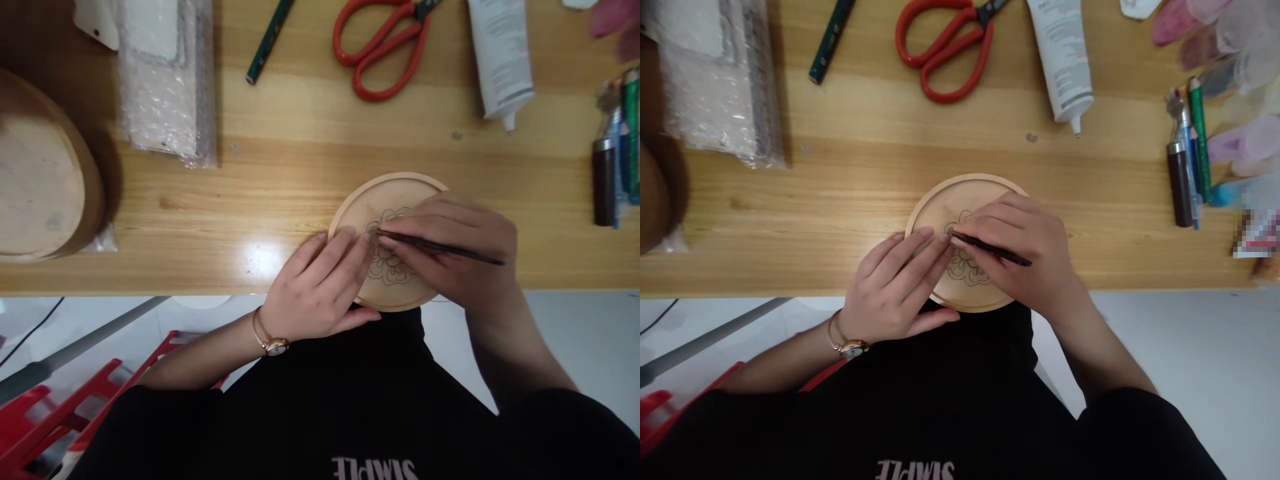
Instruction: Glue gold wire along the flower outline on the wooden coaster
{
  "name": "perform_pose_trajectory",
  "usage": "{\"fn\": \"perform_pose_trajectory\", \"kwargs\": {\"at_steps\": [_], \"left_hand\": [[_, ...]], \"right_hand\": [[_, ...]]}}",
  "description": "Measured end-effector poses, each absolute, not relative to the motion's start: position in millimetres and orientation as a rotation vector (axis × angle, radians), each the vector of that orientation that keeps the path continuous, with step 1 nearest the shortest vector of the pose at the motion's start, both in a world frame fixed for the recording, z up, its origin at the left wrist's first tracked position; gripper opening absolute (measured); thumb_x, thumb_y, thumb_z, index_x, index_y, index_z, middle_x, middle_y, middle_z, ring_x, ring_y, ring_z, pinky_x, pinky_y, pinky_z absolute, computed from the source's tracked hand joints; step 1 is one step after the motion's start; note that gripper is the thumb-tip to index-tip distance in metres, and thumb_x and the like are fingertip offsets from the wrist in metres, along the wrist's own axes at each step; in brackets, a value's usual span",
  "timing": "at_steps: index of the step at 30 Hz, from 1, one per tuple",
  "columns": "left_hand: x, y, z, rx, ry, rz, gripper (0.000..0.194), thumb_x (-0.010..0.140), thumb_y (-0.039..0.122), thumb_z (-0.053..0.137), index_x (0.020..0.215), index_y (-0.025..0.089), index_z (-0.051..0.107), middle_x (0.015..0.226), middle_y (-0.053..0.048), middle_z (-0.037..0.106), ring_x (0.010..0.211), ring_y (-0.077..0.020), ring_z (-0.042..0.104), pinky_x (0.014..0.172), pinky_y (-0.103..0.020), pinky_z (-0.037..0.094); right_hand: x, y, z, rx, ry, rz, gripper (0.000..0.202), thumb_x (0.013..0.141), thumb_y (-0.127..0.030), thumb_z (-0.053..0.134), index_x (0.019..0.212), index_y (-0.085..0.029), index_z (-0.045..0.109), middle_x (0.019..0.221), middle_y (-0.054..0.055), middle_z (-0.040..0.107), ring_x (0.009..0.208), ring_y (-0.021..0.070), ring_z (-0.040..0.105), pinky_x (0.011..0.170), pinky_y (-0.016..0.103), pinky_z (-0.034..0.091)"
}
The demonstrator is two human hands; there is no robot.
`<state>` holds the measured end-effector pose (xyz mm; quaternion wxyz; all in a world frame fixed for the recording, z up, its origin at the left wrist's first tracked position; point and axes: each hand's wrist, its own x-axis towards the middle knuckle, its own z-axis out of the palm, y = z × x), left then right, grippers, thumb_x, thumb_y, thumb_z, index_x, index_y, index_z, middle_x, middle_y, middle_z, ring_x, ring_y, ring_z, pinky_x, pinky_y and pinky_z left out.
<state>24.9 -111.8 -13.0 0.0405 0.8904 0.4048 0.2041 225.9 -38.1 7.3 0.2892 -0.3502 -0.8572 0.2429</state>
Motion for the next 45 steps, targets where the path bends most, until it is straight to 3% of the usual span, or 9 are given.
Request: {"fn": "perform_pose_trajectory", "kwargs": {"at_steps": [18,25,39,45], "left_hand": [[24,-111,-12,2.701,1.207,0.626,0.066,0.096,0.057,0.041,0.126,0.001,0.058,0.127,-0.013,0.064,0.119,-0.0293,0.058,0.096,-0.041,0.043],[23,-111,-12,2.687,1.205,0.634,0.065,0.097,0.057,0.039,0.126,0.002,0.058,0.128,-0.013,0.064,0.12,-0.029,0.057,0.096,-0.041,0.043],[23,-111,-12,2.697,1.204,0.651,0.063,0.095,0.057,0.041,0.121,0.004,0.062,0.127,-0.013,0.065,0.119,-0.0283,0.057,0.097,-0.041,0.044],[23,-111,-12,2.702,1.207,0.63,0.063,0.097,0.057,0.038,0.122,0.005,0.061,0.128,-0.013,0.064,0.121,-0.0276,0.057,0.098,-0.04,0.044]], "right_hand": [[223,-36,7,-1.007,-2.256,0.719,0.01,0.08,-0.014,0.072,0.084,-0.02,0.065,0.076,0.001,0.072,0.072,0.0129,0.064,0.07,0.031,0.054],[220,-42,8,-1.16,-2.249,0.659,0.004,0.084,-0.022,0.069,0.082,-0.022,0.066,0.075,-0.001,0.072,0.072,0.012,0.066,0.069,0.029,0.054],[217,-53,4,-1.172,-2.171,0.617,0.015,0.079,-0.016,0.071,0.088,-0.027,0.068,0.082,-0.001,0.074,0.075,0.0167,0.069,0.07,0.033,0.056],[216,-48,5,-1.115,-2.189,0.585,0.013,0.077,-0.013,0.073,0.085,-0.021,0.068,0.077,0.001,0.073,0.071,0.0131,0.068,0.068,0.027,0.055]]}}
